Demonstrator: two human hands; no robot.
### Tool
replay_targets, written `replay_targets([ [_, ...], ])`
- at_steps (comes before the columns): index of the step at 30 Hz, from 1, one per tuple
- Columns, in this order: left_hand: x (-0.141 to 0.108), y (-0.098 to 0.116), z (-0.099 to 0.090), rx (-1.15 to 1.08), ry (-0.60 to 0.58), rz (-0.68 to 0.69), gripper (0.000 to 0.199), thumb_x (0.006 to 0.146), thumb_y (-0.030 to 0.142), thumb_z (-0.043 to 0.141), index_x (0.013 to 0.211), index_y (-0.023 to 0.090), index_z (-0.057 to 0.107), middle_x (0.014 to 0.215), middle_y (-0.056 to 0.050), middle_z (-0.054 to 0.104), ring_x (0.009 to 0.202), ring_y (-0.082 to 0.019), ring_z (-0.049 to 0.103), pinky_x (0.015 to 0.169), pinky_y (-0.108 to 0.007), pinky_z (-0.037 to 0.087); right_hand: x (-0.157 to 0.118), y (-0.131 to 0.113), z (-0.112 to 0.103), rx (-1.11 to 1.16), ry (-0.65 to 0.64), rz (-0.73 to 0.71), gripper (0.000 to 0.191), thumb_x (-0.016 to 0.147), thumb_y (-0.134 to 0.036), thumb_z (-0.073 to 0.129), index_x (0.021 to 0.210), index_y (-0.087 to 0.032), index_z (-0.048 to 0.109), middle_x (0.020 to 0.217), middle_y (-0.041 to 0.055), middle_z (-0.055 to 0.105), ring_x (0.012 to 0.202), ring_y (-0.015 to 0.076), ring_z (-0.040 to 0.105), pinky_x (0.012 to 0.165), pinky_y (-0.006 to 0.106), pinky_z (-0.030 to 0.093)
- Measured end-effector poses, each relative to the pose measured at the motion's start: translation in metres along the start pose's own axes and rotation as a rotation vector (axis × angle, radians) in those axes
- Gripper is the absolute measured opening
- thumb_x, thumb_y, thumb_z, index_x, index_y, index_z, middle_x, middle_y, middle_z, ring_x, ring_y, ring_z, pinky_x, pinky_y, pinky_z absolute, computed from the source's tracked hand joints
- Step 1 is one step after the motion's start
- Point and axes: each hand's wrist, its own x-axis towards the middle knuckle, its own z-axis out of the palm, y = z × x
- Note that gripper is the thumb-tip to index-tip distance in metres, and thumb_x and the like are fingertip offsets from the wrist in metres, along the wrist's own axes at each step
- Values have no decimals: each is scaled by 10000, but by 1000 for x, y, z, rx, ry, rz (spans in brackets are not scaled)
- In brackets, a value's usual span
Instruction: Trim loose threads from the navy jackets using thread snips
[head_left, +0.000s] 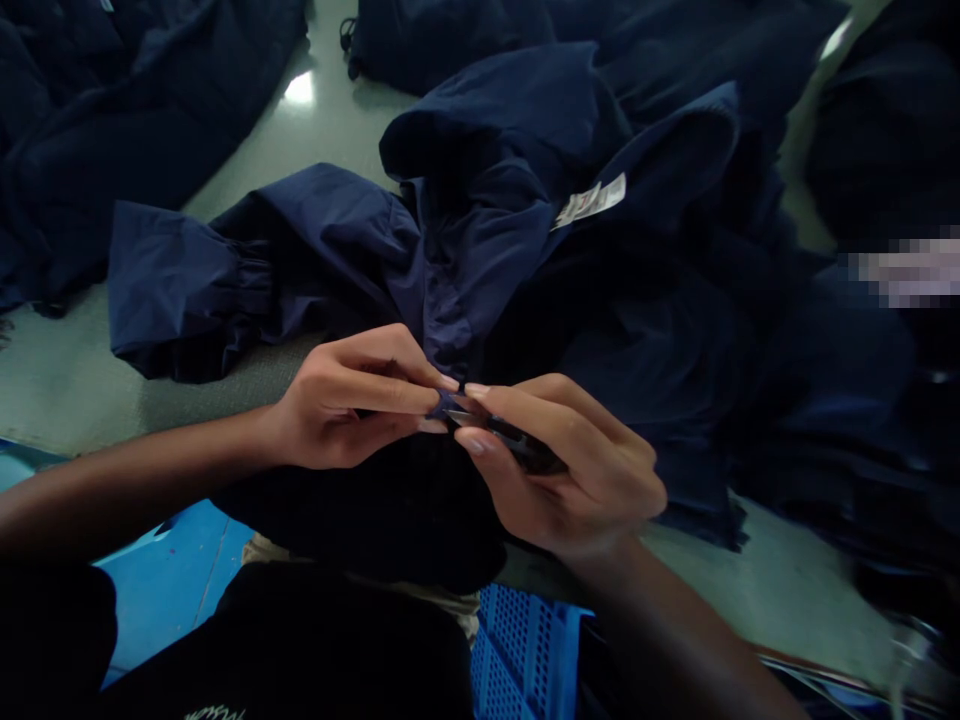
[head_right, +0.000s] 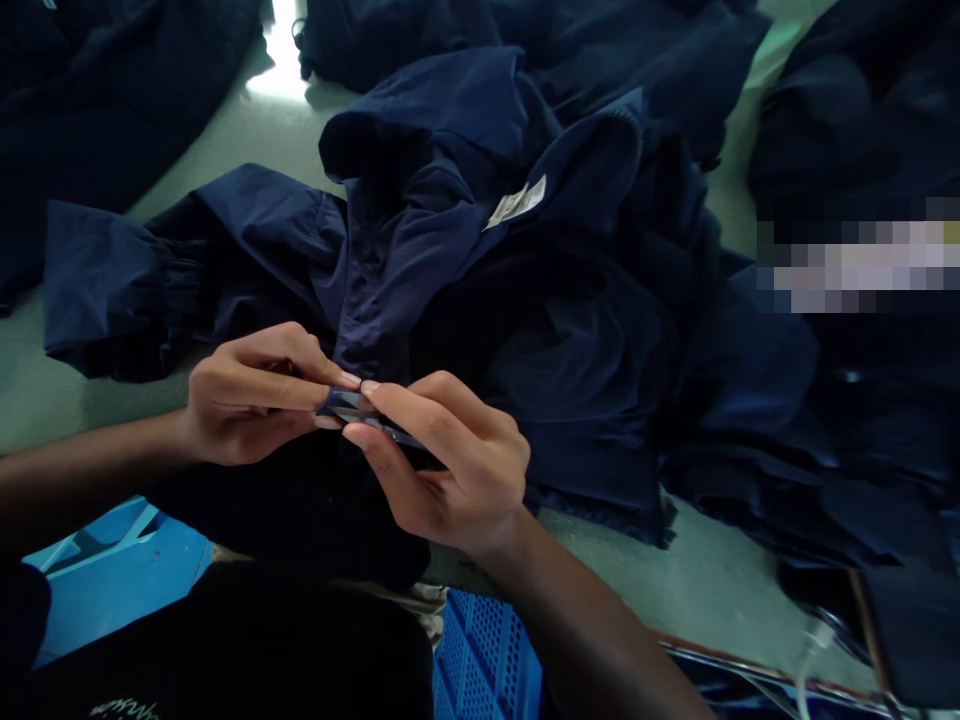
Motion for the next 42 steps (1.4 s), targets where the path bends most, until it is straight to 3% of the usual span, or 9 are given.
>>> replay_targets([
  [7, 2, -1, 1, -28, 8, 9, 88, 927, 157, 750, 1010, 141, 774, 1001, -114, 763, 893, -149, 740, 710, -248, 591, 0, 2, 1, -20, 14, -27, 471, 828, -160, 860, 1261, -314, 753, 904, 38, 785, 683, 202, 710, 488, 346, 596],
  [24, 3, 0, 3, -178, -12, -103, 195, 883, 106, 798, 1071, 157, 808, 975, -102, 756, 893, -149, 752, 680, -214, 593, 5, 1, 0, -67, 16, -91, 263, 822, -72, 838, 1049, -178, 758, 895, 52, 806, 652, 146, 735, 517, 243, 610],
  [34, 4, 2, -6, -525, -72, -411, 154, 930, 128, 729, 1038, 186, 824, 950, -71, 675, 843, -128, 671, 750, -257, 558, 7, 0, -2, 21, 25, -1, 283, 828, -58, 815, 1069, -199, 769, 901, 48, 812, 677, 159, 735, 525, 273, 596],
  [37, 6, 2, -7, -585, -114, -459, 84, 940, 181, 729, 967, 162, 806, 906, -56, 634, 800, -112, 619, 729, -246, 519, 7, 0, -1, 21, 14, -8, 279, 836, -80, 817, 1079, -209, 769, 892, 40, 808, 668, 157, 728, 515, 274, 593],
  [42, 10, 4, -6, -630, -175, -490, 129, 950, 248, 729, 895, 139, 768, 856, -43, 600, 767, -109, 585, 707, -243, 488, 7, 0, -1, 15, -14, -53, 267, 835, -93, 833, 1076, -184, 761, 883, 53, 798, 673, 149, 736, 522, 255, 603],
])
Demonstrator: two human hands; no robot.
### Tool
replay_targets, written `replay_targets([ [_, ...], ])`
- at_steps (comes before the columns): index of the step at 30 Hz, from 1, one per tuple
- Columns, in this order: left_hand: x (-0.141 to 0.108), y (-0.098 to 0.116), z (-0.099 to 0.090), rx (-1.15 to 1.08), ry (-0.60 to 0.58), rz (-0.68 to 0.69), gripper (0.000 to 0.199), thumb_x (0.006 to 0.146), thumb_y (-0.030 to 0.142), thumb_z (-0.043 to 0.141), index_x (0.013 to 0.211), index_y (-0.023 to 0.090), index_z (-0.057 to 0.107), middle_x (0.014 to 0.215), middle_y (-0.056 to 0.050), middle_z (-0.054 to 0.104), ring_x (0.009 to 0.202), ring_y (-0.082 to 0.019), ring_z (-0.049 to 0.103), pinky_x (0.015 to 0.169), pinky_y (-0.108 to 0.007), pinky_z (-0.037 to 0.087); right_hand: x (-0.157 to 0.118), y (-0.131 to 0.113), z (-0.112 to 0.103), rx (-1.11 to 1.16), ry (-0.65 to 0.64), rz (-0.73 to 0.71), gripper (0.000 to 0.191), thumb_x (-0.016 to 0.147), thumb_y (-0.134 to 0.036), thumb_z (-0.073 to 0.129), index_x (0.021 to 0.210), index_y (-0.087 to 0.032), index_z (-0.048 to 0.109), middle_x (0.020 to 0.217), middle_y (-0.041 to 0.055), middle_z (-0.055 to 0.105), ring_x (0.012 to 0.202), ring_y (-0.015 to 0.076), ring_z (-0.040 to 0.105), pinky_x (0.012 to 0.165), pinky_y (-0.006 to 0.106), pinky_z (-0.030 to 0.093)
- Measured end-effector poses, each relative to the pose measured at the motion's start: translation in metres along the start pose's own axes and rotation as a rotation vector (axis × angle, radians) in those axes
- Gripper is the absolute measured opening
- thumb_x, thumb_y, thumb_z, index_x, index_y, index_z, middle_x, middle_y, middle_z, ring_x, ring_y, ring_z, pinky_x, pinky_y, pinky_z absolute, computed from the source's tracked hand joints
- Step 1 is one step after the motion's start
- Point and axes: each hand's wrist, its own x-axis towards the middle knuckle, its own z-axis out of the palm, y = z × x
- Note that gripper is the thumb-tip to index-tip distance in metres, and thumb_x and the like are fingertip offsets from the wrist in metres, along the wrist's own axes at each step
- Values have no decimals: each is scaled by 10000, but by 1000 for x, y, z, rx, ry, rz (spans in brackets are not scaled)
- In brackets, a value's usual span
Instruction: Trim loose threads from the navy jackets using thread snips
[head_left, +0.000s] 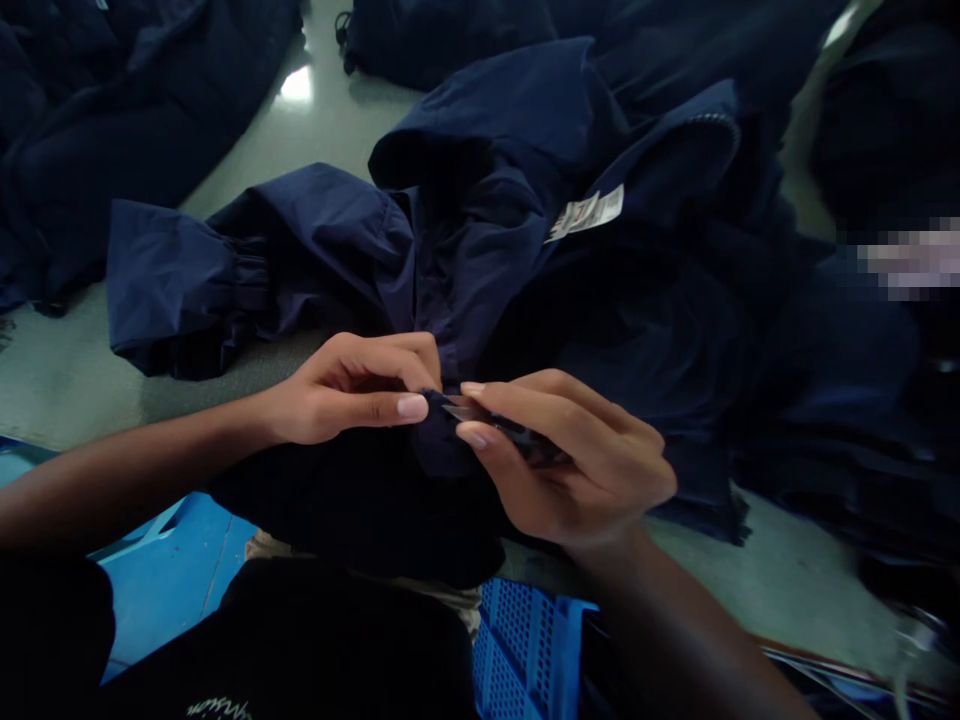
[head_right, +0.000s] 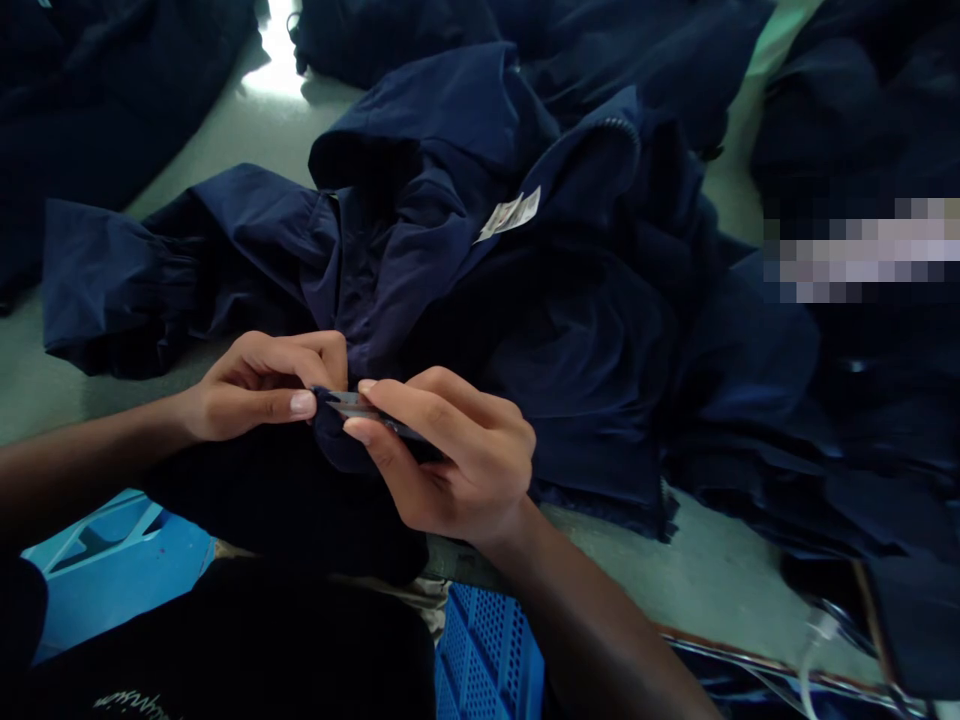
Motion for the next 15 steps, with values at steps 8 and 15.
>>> replay_targets([
  [8, -2, -2, -2, -71, -38, -70, 209, 990, 286, 678, 853, 136, 728, 854, -47, 584, 759, -119, 556, 687, -275, 449, -1, 3, 0, -87, 4, -63, 225, 839, -121, 842, 1031, -193, 749, 815, 25, 780, 642, 144, 730, 505, 240, 600],
  [15, -2, -5, -3, -173, -70, -147, 291, 1002, 331, 659, 796, 127, 680, 845, -56, 575, 766, -132, 549, 710, -298, 447, -3, 3, 0, -172, 6, -108, 214, 845, -137, 841, 1021, -194, 735, 773, 4, 761, 617, 133, 720, 499, 227, 589],
])
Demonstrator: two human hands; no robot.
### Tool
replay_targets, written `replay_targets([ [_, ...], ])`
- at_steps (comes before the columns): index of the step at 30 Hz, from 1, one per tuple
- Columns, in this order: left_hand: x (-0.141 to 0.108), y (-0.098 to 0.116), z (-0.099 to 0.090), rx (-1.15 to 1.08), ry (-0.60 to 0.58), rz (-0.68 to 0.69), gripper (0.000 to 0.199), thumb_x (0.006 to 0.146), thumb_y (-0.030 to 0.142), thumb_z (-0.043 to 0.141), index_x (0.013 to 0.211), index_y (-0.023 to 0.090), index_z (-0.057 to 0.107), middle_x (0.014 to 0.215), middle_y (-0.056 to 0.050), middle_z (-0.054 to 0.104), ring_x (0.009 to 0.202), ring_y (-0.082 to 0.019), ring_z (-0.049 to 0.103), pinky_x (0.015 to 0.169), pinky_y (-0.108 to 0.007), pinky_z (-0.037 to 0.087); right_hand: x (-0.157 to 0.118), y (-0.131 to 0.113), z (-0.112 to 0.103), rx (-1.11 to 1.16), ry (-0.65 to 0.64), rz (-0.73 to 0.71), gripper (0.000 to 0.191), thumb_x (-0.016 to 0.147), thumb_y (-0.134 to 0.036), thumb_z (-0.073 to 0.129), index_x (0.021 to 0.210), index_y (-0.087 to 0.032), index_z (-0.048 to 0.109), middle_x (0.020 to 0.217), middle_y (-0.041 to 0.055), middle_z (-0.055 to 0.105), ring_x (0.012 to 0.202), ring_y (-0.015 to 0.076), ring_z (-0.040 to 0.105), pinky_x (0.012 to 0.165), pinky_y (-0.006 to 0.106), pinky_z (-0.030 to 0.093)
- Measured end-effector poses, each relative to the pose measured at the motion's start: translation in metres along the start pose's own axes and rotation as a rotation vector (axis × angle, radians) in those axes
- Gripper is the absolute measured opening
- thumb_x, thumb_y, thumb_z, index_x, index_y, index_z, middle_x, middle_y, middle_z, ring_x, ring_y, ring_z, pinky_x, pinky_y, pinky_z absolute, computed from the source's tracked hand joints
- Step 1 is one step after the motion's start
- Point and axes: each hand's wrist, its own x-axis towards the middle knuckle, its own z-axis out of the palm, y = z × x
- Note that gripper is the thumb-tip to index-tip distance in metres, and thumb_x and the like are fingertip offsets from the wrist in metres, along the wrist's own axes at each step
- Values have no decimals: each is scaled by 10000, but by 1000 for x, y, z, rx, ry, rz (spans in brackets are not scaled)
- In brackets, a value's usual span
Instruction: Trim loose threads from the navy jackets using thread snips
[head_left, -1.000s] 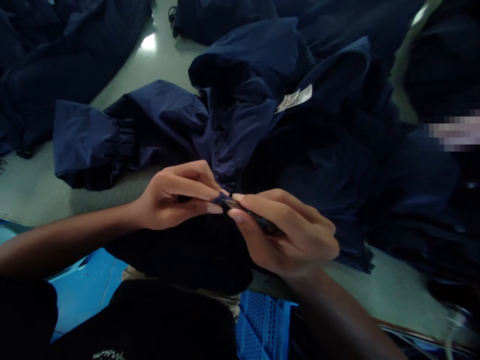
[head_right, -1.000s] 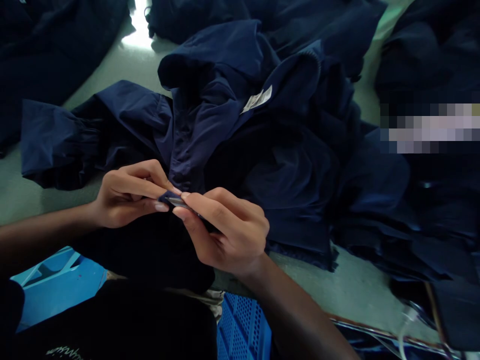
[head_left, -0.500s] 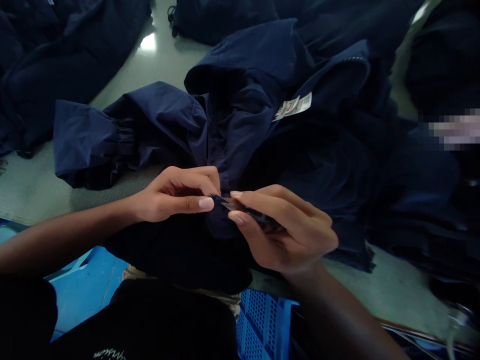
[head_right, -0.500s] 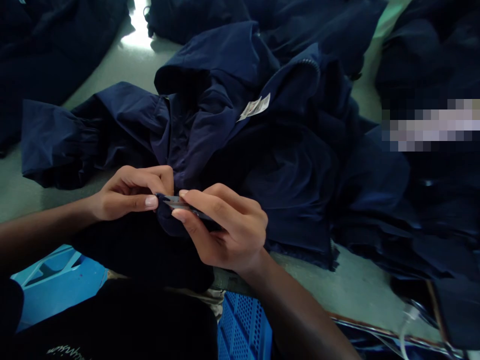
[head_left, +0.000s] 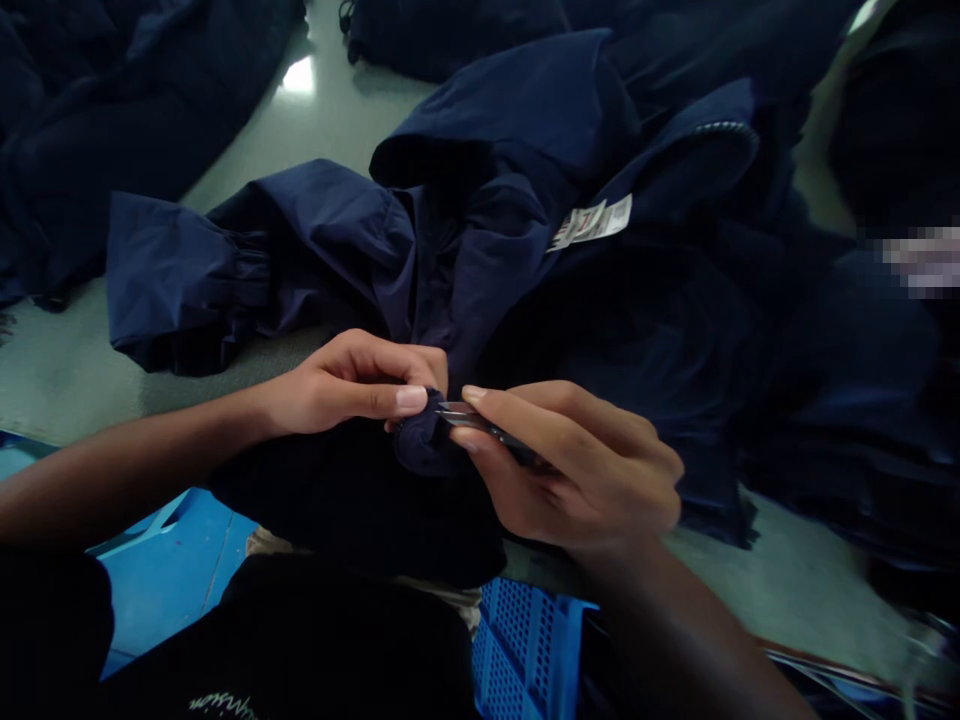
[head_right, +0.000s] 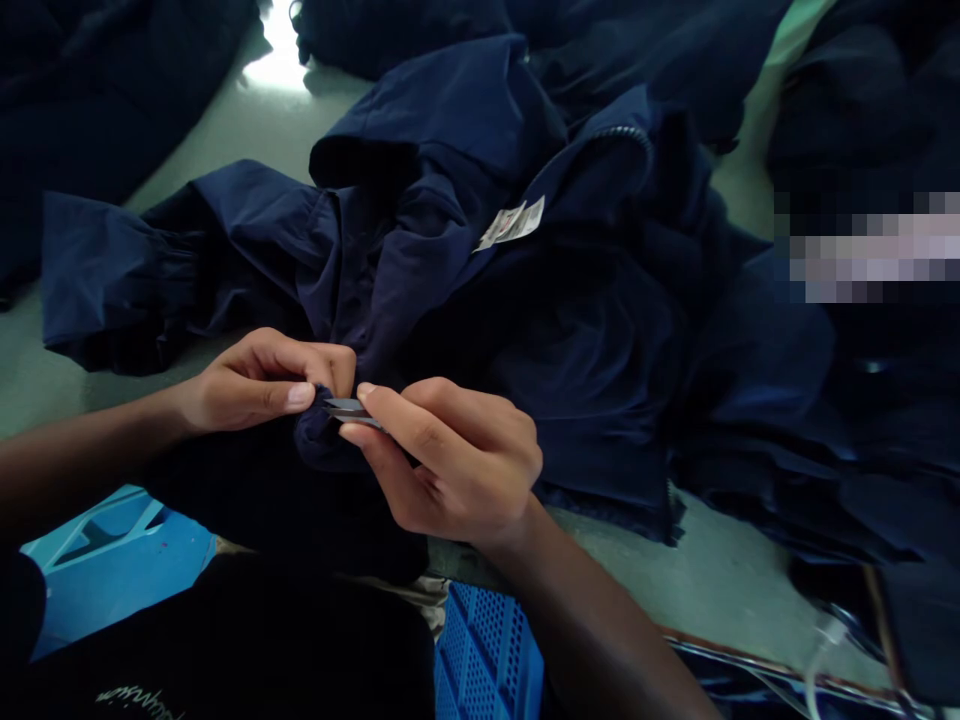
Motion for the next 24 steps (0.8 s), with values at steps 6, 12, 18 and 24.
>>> replay_targets([
  [6, 1, -2, 1, -55, 4, -30, 292, 985, 356, 677, 806, 126, 696, 840, -61, 583, 755, -138, 551, 706, -306, 456, 3, 2, 0, -29, 6, -60, 208, 839, -149, 848, 1005, -189, 728, 716, -8, 745, 578, 125, 704, 469, 212, 565],
  [12, 1, -4, -1, -71, -3, -39, 278, 970, 364, 689, 817, 134, 716, 835, -71, 588, 762, -150, 558, 700, -313, 467, 5, 4, 2, -12, 33, -81, 219, 811, -145, 865, 983, -195, 739, 676, -11, 738, 542, 127, 694, 430, 209, 550],
  [18, 1, -6, -3, -79, 0, -54, 277, 968, 369, 694, 824, 133, 723, 840, -75, 596, 768, -153, 563, 695, -303, 470, 3, 3, 2, -14, 27, -57, 215, 827, -176, 858, 1001, -234, 745, 680, -32, 740, 530, 132, 689, 413, 225, 551],
  [24, 1, -6, -3, -60, 5, -47, 288, 972, 367, 690, 805, 132, 712, 833, -76, 604, 769, -155, 577, 699, -309, 477, 3, 3, 1, -15, 24, -56, 231, 804, -146, 867, 990, -210, 747, 651, -26, 724, 511, 129, 677, 397, 225, 522],
])
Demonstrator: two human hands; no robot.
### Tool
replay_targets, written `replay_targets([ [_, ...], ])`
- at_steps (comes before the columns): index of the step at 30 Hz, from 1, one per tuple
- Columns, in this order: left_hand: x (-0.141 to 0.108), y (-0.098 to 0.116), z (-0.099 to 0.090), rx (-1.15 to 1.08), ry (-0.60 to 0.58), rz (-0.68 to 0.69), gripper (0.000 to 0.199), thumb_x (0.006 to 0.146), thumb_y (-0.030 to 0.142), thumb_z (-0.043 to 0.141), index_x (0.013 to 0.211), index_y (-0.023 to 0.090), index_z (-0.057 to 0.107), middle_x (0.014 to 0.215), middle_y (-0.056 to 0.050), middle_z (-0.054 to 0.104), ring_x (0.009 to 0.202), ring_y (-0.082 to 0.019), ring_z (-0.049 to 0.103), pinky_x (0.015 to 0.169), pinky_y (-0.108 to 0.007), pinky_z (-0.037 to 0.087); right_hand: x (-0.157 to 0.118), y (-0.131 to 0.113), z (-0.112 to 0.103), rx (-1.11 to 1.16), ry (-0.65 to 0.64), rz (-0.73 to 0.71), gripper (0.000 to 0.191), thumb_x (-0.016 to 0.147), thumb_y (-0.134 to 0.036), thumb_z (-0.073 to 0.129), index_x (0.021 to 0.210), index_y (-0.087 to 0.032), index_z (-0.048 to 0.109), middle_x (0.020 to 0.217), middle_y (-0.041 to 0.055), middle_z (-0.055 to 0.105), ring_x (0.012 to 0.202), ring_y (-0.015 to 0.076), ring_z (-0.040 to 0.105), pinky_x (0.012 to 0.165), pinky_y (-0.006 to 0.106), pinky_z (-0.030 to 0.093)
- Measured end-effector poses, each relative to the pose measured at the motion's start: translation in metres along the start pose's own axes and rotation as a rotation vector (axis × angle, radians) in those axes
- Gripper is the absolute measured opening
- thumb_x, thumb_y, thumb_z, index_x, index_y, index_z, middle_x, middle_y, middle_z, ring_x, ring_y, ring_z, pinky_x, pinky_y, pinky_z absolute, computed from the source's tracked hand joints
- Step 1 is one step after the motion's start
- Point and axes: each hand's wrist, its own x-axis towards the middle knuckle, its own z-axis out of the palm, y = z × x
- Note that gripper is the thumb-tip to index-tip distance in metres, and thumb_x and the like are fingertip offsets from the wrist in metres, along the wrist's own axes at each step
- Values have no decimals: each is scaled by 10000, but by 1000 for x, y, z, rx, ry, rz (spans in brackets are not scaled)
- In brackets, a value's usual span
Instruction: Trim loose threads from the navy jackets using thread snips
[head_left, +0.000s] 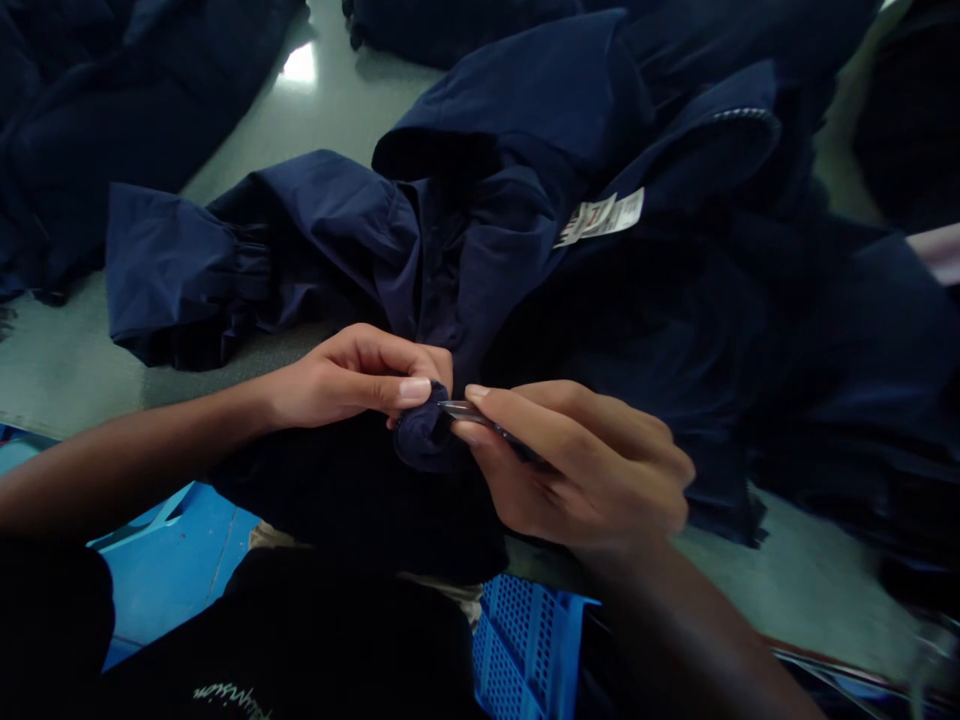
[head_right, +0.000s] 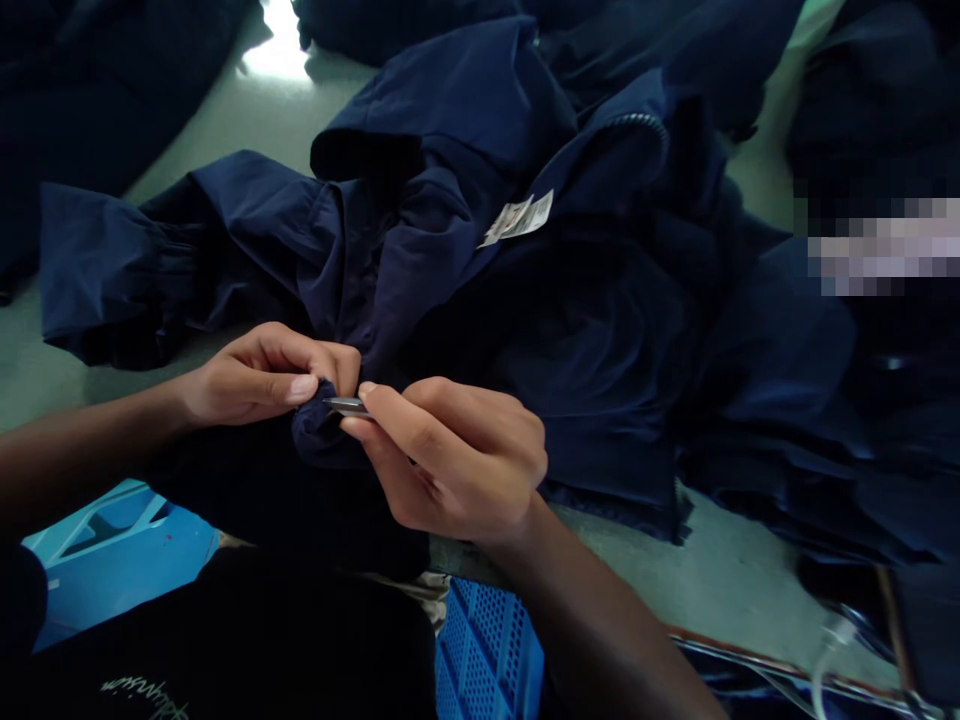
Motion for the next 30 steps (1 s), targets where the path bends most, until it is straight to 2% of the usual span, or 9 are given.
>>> replay_targets([
  [7, 3, 5, 4, 21, 12, 7, 328, 967, 407, 692, 783, 136, 707, 808, -72, 609, 714, -146, 568, 662, -303, 480, 0, -1, -1, 3, 14, -3, 224, 804, -153, 867, 976, -235, 748, 632, -45, 719, 496, 131, 672, 392, 231, 528],
  [12, 3, 4, 4, -38, -11, 8, 286, 981, 374, 672, 816, 144, 708, 836, -65, 605, 720, -134, 554, 665, -293, 470, -2, 0, 0, 87, 26, 24, 216, 809, -140, 848, 995, -191, 753, 729, 6, 759, 554, 138, 687, 430, 241, 540],
  [17, 2, 3, 4, 81, -19, 4, 277, 997, 384, 663, 868, 144, 715, 890, -80, 630, 801, -149, 583, 710, -289, 508, -2, -2, 2, 207, -3, 244, 229, 856, -253, 818, 1073, -215, 755, 820, 23, 763, 586, 145, 634, 452, 281, 499],
  [19, 3, 5, 6, 144, -31, -16, 249, 1008, 361, 657, 916, 139, 725, 904, -67, 627, 774, -124, 566, 692, -261, 500, -1, -4, 3, 303, -45, 341, 254, 818, -279, 869, 1029, -215, 743, 790, 1, 732, 567, 122, 599, 472, 268, 488],
  [22, 5, 7, 8, 186, -50, -20, 200, 1007, 311, 665, 961, 126, 726, 876, -41, 596, 736, -96, 546, 660, -225, 485, 0, -8, 3, 388, -102, 469, 202, 808, -203, 885, 901, -214, 707, 702, -48, 663, 533, 83, 551, 471, 231, 440],
  [26, 6, 9, 7, 184, -67, -18, 243, 1017, 344, 647, 933, 125, 709, 887, -51, 598, 739, -101, 551, 665, -228, 497, 1, -6, 3, 304, -64, 567, 173, 889, -160, 796, 780, -211, 671, 620, -71, 590, 495, 61, 473, 451, 208, 387],
  [30, 6, 10, 6, 151, -88, 0, 277, 1027, 365, 626, 891, 133, 695, 888, -61, 608, 754, -113, 544, 690, -253, 496, -1, 0, 4, 219, -39, 666, 159, 954, -254, 733, 802, -214, 703, 591, -61, 590, 468, 69, 460, 418, 204, 352],
])
